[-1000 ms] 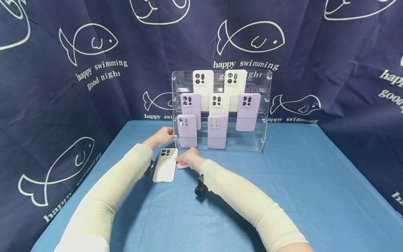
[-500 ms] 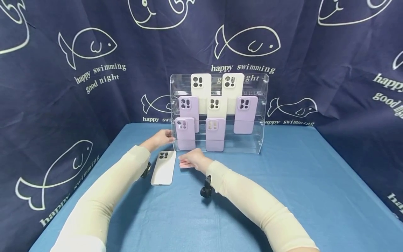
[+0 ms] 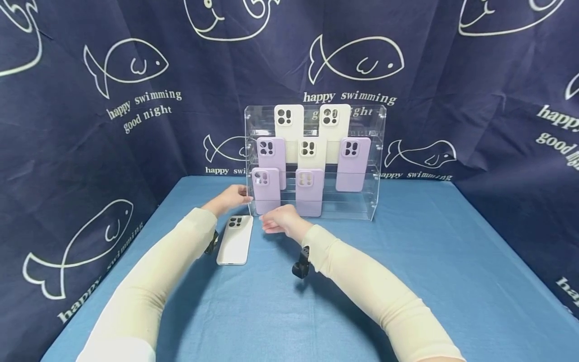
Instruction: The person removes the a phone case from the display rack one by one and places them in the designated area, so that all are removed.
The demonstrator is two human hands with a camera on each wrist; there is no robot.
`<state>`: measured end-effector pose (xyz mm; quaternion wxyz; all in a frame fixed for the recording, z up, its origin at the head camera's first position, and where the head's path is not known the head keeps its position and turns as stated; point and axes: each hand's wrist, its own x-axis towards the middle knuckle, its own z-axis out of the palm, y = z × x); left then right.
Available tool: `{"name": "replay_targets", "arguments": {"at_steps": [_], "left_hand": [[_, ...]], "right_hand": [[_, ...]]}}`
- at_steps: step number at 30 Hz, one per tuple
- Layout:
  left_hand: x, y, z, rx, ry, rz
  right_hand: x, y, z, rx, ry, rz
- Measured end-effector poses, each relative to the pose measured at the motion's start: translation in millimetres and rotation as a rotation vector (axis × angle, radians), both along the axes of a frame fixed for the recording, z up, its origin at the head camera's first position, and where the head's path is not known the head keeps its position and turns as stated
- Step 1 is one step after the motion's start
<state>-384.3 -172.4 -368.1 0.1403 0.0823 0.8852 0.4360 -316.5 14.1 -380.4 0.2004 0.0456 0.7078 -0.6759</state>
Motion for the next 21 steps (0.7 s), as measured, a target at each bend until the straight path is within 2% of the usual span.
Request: {"name": "replay_targets", "arguments": {"at_steps": [5, 14, 21], "left_hand": [[4.3, 3.1, 5.6, -0.032, -0.015, 0.033], [1.1, 2.6, 3.0, -0.042, -0.077, 0.092], [1.3, 3.0, 5.5, -0.038, -0.074, 0.079]], "right_hand": [[-2.2, 12, 9.9, 0.015, 0.044, 0.016], [-4.6, 31, 22.8, 0.027, 0.064, -0.076], [-8.9, 50, 33.3, -0.009, 0.093, -0.155]]}}
